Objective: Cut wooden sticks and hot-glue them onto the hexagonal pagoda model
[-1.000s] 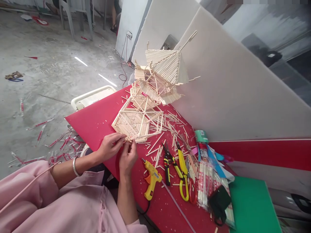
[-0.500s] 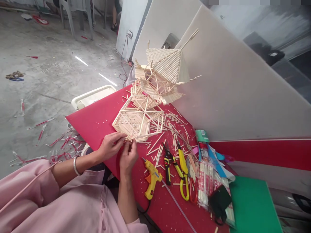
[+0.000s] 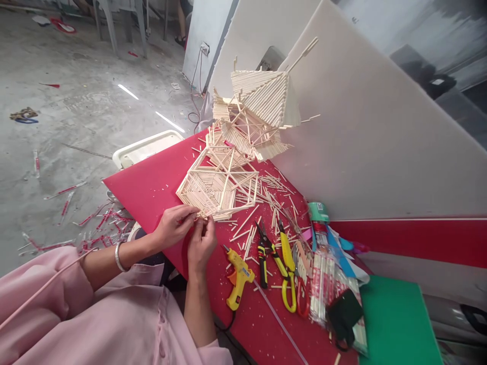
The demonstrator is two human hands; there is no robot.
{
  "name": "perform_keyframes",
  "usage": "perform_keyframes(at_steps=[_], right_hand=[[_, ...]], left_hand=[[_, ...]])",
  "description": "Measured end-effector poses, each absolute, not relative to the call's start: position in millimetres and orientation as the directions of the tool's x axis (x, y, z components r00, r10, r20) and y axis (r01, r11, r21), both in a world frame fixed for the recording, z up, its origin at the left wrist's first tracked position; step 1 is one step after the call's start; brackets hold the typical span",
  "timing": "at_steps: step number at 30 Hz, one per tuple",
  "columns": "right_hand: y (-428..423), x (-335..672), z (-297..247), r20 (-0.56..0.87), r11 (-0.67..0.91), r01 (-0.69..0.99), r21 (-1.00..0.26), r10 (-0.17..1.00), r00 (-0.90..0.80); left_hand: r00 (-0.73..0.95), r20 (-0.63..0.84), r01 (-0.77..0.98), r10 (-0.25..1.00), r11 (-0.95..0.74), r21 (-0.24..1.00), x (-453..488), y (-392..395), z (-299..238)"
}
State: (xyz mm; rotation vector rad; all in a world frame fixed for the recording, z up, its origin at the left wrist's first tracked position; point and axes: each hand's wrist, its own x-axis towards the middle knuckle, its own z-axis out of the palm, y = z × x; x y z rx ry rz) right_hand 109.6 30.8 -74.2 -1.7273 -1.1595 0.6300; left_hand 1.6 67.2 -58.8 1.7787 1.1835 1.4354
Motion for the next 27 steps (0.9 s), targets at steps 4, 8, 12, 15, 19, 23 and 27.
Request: perform_keyframes(at_steps=[4,8,12,15,19,23,27], right_hand=[[30.8,108.1,-74.1,0.098,-0.109,0.424,-0.899,0.894,0.438],[30.7,107.3,-72.7,0.091,-0.110,0.416,-0.903,0.896,0.434],[30.5,107.5,-69.1,0.080,-0.113,0.413,-0.904,0.903,0.422],[30.4,108.1,-68.4,0.082,-0.106,0.418,-0.902,0.909,0.408],[30.6,108.4,-69.4,0.089,-0.105,0.423,-0.900,0.905,0.415],[30.5,107.8,-68.5,0.095,-0.098,0.418,-0.903,0.904,0.417],[30.5,107.2,-67.0,0.090,-0.100,0.417,-0.903,0.907,0.412]], left_hand=[[0.039,0.460,0.292,0.887,-0.450,0.844,1.4,67.1,-58.7],[0.042,0.450,0.291,0.892,-0.441,0.849,1.4,66.7,-57.9],[0.047,0.457,0.281,0.888,-0.451,0.847,1.1,66.7,-56.2],[0.046,0.460,0.284,0.887,-0.453,0.845,0.7,66.9,-55.5],[0.051,0.470,0.287,0.881,-0.464,0.838,0.4,67.0,-55.3],[0.050,0.468,0.296,0.882,-0.461,0.837,0.3,67.2,-54.8],[0.045,0.460,0.292,0.887,-0.452,0.843,0.3,67.1,-55.1]])
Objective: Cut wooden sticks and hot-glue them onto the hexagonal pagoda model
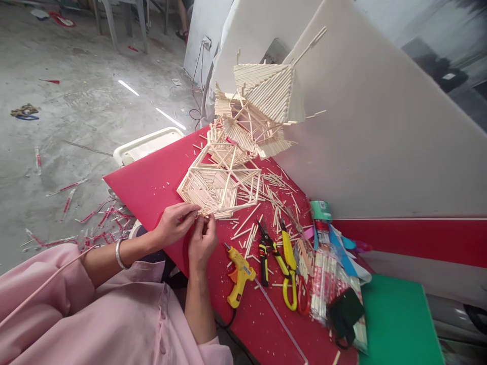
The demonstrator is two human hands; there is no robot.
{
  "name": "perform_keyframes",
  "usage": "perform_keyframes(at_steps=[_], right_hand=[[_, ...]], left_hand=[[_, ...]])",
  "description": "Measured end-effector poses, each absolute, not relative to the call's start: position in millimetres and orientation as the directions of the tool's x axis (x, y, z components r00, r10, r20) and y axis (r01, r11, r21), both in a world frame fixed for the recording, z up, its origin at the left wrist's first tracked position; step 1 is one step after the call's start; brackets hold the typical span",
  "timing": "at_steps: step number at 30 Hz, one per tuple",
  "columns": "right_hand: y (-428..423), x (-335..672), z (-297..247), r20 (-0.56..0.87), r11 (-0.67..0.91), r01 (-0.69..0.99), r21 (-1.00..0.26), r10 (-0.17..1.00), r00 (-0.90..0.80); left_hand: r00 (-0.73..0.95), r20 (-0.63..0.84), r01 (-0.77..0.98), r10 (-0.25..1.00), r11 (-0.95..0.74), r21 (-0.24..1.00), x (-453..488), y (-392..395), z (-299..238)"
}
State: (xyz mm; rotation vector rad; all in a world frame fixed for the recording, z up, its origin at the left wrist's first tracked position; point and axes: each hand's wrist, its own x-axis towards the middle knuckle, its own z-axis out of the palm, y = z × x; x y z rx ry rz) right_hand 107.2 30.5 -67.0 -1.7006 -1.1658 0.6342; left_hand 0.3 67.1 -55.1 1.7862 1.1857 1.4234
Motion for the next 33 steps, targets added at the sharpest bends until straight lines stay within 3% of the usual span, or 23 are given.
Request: perform_keyframes(at_steps=[33], right_hand=[[30.8,106.1,-66.8,0.065,-0.115,0.380,-0.918,0.901,0.429]], left_hand=[[0.032,0.469,0.288,0.883,-0.457,0.841,0.8,67.3,-56.6]])
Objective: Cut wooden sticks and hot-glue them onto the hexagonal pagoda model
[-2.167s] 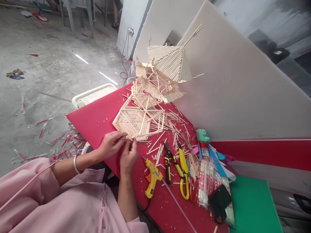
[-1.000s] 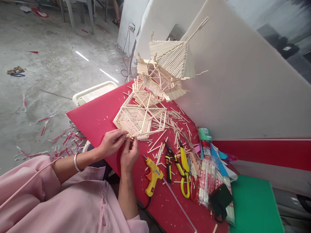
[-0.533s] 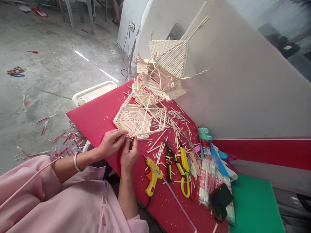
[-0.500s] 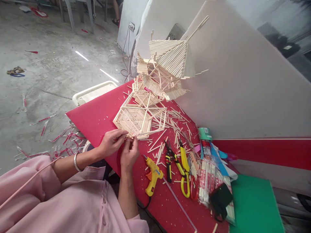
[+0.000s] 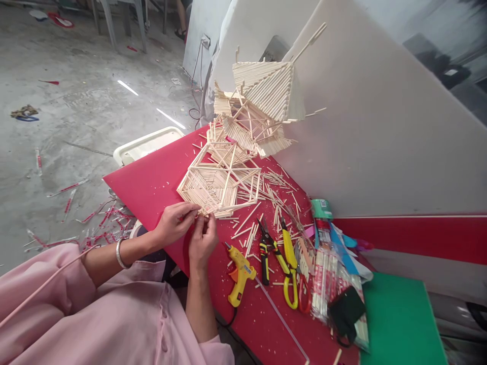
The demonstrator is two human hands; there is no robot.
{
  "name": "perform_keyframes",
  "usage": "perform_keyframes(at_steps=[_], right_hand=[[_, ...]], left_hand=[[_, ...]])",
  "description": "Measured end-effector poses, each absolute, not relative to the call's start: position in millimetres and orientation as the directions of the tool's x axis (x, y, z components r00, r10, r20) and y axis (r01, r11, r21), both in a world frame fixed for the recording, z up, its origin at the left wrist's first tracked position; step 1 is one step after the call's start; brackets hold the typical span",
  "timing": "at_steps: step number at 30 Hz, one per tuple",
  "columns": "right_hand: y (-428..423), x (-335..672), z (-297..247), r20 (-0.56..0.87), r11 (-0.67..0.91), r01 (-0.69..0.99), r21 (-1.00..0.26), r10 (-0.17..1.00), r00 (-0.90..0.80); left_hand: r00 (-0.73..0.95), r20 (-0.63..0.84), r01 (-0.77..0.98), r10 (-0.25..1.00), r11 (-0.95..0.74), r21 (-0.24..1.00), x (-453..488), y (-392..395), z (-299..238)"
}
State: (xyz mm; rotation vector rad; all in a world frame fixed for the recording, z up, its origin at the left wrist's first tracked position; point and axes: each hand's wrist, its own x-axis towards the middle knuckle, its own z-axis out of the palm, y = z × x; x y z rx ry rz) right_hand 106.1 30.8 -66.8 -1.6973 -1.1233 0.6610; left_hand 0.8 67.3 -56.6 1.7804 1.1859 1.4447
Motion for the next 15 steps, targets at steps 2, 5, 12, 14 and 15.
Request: perform_keyframes(at_steps=[2,5,12,14,15], right_hand=[[30.9,105.7,-65.8,0.066,-0.113,0.378,-0.919,0.901,0.428],[30.8,105.5,-64.8,0.066,-0.111,0.377,-0.919,0.902,0.426],[31.1,105.4,-65.7,0.072,-0.114,0.386,-0.915,0.897,0.435],[31.2,105.3,-66.2,0.074,-0.112,0.385,-0.916,0.897,0.436],[31.1,105.3,-66.5,0.074,-0.111,0.386,-0.916,0.897,0.435]], left_hand=[[0.034,0.469,0.288,0.882,-0.458,0.841,0.8,67.3,-56.3],[0.031,0.475,0.289,0.879,-0.463,0.838,0.9,67.1,-55.8],[0.030,0.469,0.288,0.882,-0.457,0.841,1.2,67.1,-56.6],[0.030,0.464,0.286,0.885,-0.453,0.845,1.3,67.1,-56.8],[0.030,0.464,0.284,0.886,-0.452,0.845,1.4,67.0,-56.9]])
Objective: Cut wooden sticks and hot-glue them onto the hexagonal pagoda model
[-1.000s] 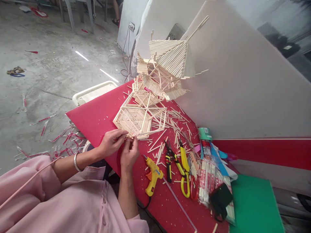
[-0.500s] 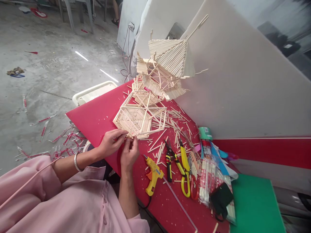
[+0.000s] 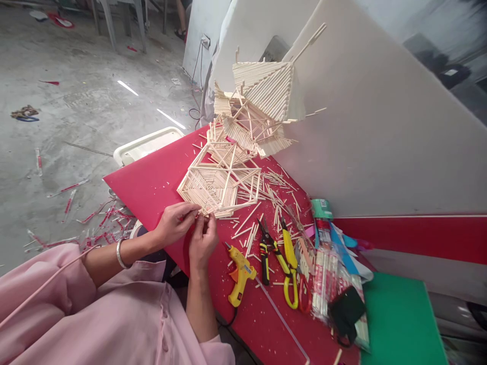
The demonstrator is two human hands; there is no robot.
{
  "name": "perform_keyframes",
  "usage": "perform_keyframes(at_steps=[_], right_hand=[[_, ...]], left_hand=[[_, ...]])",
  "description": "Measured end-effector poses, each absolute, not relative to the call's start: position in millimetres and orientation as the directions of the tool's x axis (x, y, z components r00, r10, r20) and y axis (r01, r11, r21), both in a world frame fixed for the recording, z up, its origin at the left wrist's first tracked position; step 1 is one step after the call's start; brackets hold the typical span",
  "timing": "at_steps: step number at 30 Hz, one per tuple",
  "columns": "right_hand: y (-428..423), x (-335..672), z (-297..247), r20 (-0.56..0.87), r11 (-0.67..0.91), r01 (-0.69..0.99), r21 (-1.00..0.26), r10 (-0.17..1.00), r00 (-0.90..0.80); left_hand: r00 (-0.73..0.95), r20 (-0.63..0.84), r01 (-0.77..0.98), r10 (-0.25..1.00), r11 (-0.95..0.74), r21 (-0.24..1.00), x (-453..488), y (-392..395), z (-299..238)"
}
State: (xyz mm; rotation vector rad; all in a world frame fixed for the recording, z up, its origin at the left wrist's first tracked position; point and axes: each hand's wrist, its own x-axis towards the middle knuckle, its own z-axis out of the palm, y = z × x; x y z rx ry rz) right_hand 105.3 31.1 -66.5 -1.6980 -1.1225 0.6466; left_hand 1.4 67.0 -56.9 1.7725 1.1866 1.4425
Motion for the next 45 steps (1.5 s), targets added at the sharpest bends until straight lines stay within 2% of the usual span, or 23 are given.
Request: perform_keyframes(at_steps=[45], right_hand=[[30.9,105.8,-67.4,0.090,-0.103,0.411,-0.906,0.901,0.425]], left_hand=[[0.031,0.455,0.276,0.890,-0.445,0.852,1.6,66.9,-56.1]])
